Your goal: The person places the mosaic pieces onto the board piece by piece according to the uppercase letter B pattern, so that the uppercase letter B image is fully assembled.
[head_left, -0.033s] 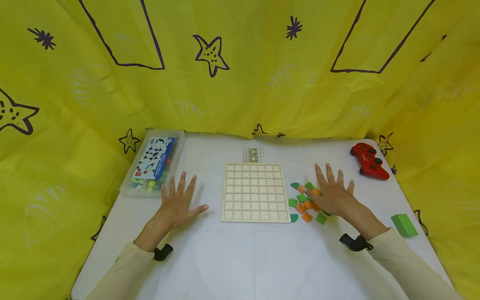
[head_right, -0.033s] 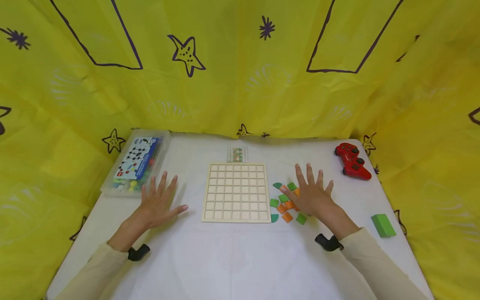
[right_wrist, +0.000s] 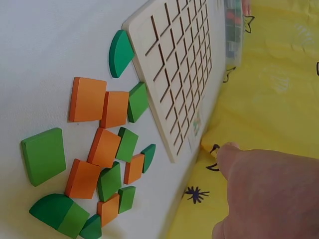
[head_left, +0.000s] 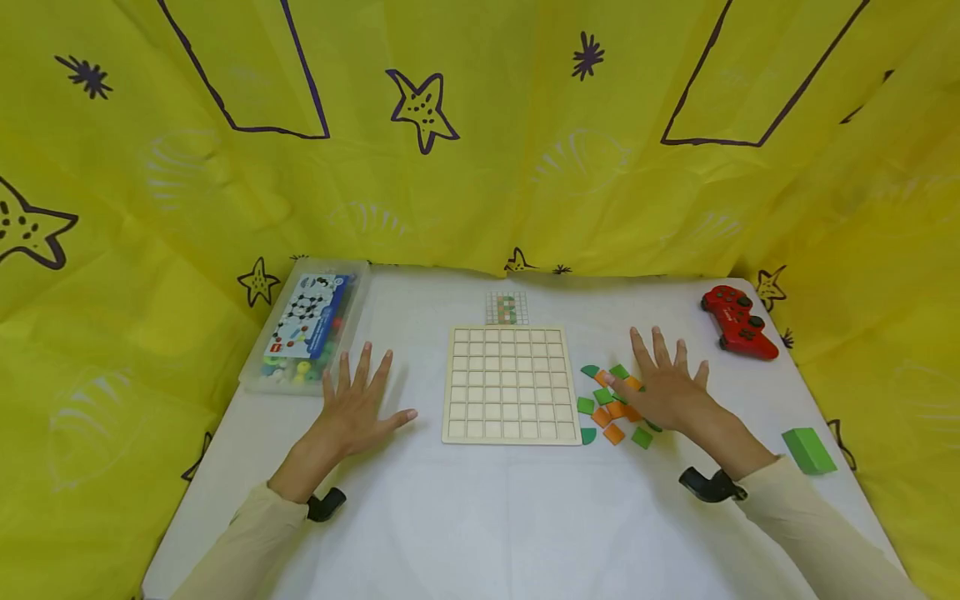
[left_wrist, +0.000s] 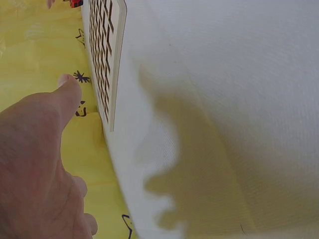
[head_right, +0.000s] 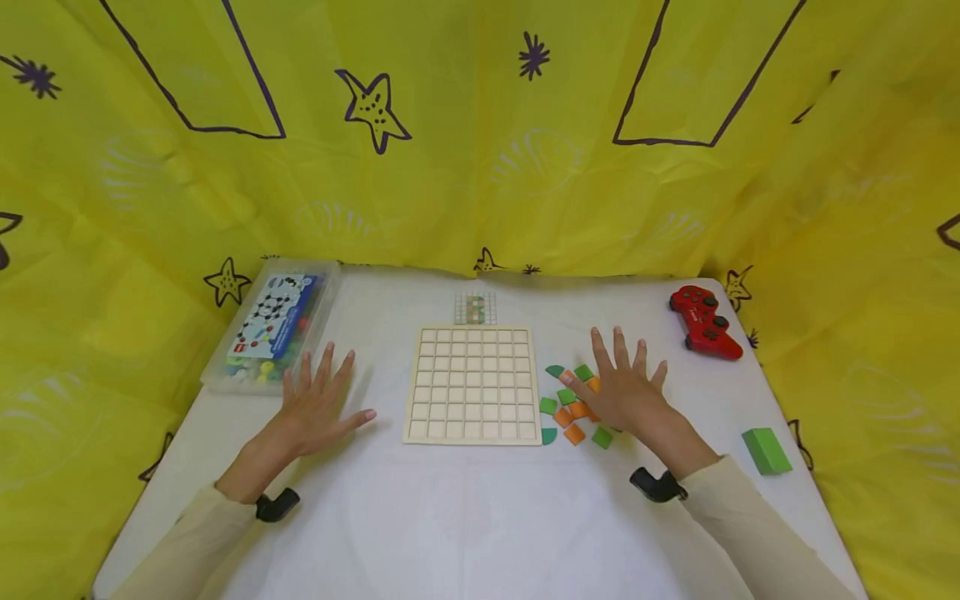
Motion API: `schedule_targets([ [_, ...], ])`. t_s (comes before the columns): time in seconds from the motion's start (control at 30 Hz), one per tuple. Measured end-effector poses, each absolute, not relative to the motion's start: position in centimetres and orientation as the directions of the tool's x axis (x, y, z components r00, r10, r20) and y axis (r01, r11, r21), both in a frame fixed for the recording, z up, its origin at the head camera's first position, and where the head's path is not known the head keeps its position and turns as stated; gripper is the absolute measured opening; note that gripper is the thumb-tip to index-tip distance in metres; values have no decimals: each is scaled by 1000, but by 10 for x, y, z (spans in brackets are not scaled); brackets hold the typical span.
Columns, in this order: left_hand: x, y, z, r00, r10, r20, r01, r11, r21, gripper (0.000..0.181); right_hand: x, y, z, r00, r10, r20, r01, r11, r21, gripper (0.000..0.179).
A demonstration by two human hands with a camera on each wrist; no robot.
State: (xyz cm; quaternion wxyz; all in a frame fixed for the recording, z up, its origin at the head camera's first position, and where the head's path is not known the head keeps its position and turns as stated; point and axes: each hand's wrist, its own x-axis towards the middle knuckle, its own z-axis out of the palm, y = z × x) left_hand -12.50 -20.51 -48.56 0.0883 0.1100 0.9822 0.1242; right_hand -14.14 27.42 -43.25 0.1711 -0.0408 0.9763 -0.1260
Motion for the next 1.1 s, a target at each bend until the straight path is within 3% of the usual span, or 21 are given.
schedule_targets([
  [0.23, -124, -205, -488, -960, 237, -147, 192, 943, 271, 107, -145, 284, -440, -930, -103, -352, -2, 960, -278, 104],
  [0.43, -125, -203, -489, -959, 241, -152, 192, 941, 280, 107, -154, 305, -451, -946, -106, -305, 19, 925, -380, 102],
  [0.77, -126, -195, -492, -950, 263, -165, 199, 924, 327, 101, -156, 322, -475, -971, -145, -188, -28, 858, -513, 56],
  [1.1, -124, -176, -491, -927, 325, -185, 234, 890, 391, 88, -155, 316, -493, -968, -147, -204, -29, 871, -491, 39],
])
